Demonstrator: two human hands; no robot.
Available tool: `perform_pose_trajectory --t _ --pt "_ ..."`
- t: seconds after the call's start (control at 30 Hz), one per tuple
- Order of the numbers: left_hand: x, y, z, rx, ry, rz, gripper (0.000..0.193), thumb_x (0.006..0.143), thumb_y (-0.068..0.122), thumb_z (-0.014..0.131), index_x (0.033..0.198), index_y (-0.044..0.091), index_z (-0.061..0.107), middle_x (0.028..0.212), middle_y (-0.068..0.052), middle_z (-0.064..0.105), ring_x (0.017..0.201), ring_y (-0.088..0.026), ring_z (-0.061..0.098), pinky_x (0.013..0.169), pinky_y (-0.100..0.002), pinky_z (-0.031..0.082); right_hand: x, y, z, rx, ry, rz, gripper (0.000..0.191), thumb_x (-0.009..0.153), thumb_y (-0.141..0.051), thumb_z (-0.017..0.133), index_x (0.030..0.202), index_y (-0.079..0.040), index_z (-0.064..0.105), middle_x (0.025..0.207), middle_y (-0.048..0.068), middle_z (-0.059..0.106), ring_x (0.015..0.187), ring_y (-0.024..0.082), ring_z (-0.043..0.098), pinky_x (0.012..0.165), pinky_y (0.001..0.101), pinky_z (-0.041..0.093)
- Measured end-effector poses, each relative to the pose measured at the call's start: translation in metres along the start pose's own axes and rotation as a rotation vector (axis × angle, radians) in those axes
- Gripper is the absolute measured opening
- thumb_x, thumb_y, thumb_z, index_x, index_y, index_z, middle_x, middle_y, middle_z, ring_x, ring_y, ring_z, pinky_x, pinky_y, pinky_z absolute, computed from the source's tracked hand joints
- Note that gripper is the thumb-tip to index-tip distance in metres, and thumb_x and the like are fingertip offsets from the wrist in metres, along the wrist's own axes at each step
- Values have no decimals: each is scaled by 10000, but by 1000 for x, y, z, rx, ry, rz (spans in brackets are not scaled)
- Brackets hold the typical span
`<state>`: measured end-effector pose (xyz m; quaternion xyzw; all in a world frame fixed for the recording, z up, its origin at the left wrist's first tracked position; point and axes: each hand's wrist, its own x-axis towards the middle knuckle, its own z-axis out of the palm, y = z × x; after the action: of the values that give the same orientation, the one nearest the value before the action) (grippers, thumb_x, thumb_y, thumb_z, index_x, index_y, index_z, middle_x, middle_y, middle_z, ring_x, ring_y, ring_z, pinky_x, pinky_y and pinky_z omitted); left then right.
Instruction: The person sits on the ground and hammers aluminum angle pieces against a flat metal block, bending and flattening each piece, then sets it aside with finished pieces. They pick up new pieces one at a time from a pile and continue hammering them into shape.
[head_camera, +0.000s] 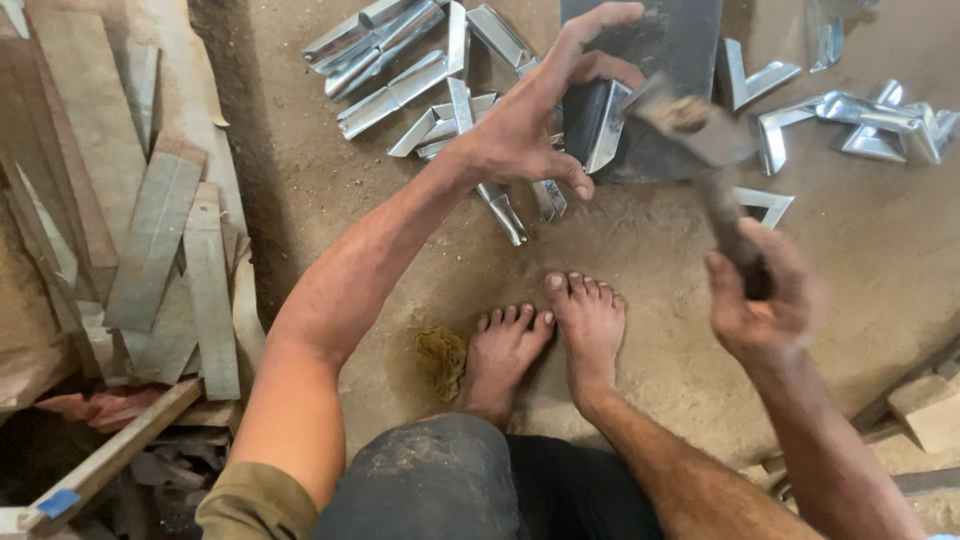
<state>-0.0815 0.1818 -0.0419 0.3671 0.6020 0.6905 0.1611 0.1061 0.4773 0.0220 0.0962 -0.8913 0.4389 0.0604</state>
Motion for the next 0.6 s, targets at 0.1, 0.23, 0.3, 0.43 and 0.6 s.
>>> perform_pose_trajectory --t 0.1,0.23,0.3,0.43,0.6 --pt "-1 -2 1 -13 3 -12 1396 656 330 1104 1622 126 117 1648 -39 224 1482 -243 480 1384 -401 338 15 -36 -27 -93 -58 42 476 1083 -59 745 1495 -58 506 1038 101 703 795 78 669 636 187 534" --pt "-4 -7 2 -5 15 -34 1400 655 242 1137 1624 136 133 1650 -37 227 1514 -244 399 1360 -433 323 53 -80 -34 -406 -320 208 558 1016 -38 775 1533 -56 566 1024 137 727 766 159 678 629 277 532" --pt "-5 -7 1 60 17 -24 1417 645 265 1134 1625 131 118 1663 -53 199 1569 -270 308 1375 -457 313 68 -104 -32 -445 -271 167 538 960 -13 771 1453 -22 555 961 174 730 689 184 673 548 298 517" --pt "-5 -7 0 113 18 -48 1449 631 341 1134 1621 115 101 1672 -65 216 1600 -270 297 1388 -460 329 84 -118 -17 -352 -203 165 521 1035 -39 723 1516 -68 524 1008 164 732 749 160 692 588 266 556" --pt "-2 -7 1 39 24 -32 1452 627 351 1133 1622 106 103 1671 -83 216 1563 -249 387 1402 -450 338 75 -110 -19 -387 -224 168 489 1083 -44 719 1522 -82 507 1132 193 725 851 197 714 657 288 584"
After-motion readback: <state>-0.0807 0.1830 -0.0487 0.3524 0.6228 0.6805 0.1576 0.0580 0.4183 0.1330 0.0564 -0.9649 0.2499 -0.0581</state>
